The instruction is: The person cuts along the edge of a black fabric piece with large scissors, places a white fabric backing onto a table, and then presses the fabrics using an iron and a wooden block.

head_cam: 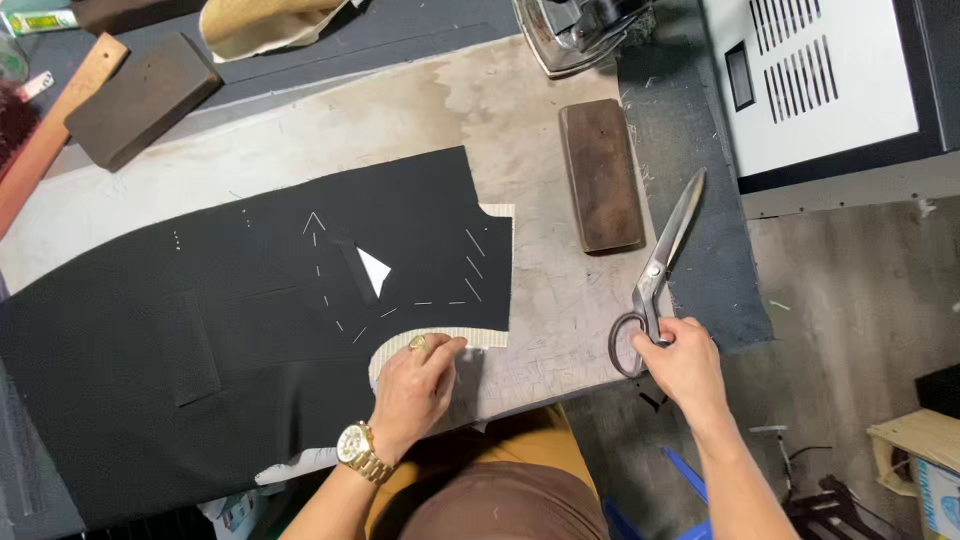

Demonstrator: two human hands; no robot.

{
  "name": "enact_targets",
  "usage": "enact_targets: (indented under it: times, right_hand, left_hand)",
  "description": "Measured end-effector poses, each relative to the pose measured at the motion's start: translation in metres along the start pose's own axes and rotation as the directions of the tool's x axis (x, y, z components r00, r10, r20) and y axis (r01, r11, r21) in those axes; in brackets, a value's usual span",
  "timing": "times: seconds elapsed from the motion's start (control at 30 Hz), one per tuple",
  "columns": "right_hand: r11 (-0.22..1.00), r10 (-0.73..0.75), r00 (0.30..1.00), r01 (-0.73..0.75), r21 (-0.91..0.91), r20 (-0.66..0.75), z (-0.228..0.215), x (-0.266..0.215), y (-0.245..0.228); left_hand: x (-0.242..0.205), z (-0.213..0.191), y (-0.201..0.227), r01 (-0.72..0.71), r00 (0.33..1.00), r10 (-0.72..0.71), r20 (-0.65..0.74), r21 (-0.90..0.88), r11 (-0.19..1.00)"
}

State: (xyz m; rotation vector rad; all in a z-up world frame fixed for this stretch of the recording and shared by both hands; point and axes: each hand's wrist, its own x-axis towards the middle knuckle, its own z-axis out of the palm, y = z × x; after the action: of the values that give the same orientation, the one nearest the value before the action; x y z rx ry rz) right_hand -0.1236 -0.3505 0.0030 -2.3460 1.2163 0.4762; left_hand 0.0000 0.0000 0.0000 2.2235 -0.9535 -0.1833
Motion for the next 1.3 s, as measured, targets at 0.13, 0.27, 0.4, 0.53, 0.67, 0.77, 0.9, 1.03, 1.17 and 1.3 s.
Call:
enact_targets:
  times: [0.13,0.27,0.4,0.53,0.67,0.77,0.9,1.03,1.17,1.3]
  right_hand:
    - [0.822,0.059,0.978,-0.162,0.546,0.201,-0.033,-0.017,-0.007]
    - [0.062,0.010,0.899,-0.438,0.897,0.438,-0.014,-0.025,0.037]
    - [0.084,-0.386,0.818,-0.430,0.899,0.427,0.025,-0.069,0.073]
    - [0.269,-0.275,0.759,-0.529,0.805,0.590,0.022,-0.150,0.040]
    - [0.846,-0.025,0.558,-0.430,0.314,0.830,0.042,-0.201,0.033]
    - [0.806,-0.205,0.472,-0.416,0.422,0.857,0.059,-0.207,0.033]
    - [0.958,0.063,0.418,-0.279,0.062,0.906,-0.011,-0.182,-0.072]
    - [0.878,-0.122,0.410,-0.380,0.291,0.904,0.024,-0.187,-0.062]
    - [0.722,-0.199,0.531,-0.489,0.490,0.823,0.057,-0.200,-0.048]
    - [0.728,-0.182,0.666,-0.403,0.554,0.724,0.091,-0.204,-0.043]
  left_hand:
    - [0.003,0.014,0.014,-0.017,0.999,0.020,-0.041,0.066,0.998]
    - [0.009,0.019,0.016,-0.050,0.998,0.055,-0.042,0.108,0.993]
    - [0.021,0.018,0.007,-0.131,0.990,0.134,-0.043,0.073,0.989]
    - [0.038,0.012,-0.005,-0.214,0.977,0.215,-0.009,0.049,0.976]
    - [0.038,0.011,-0.017,-0.316,0.947,0.320,-0.037,0.070,0.946]
    - [0.039,0.010,-0.022,-0.356,0.934,0.357,-0.027,0.052,0.933]
    - [0.041,0.011,-0.020,-0.341,0.939,0.333,0.089,0.089,0.936]
    - [0.036,0.037,-0.020,-0.288,0.951,0.259,0.168,0.182,0.940]
    - [0.042,0.043,-0.014,-0.309,0.947,0.317,-0.042,0.140,0.941]
    - [0.041,0.043,-0.016,-0.393,0.911,0.399,-0.105,0.072,0.917]
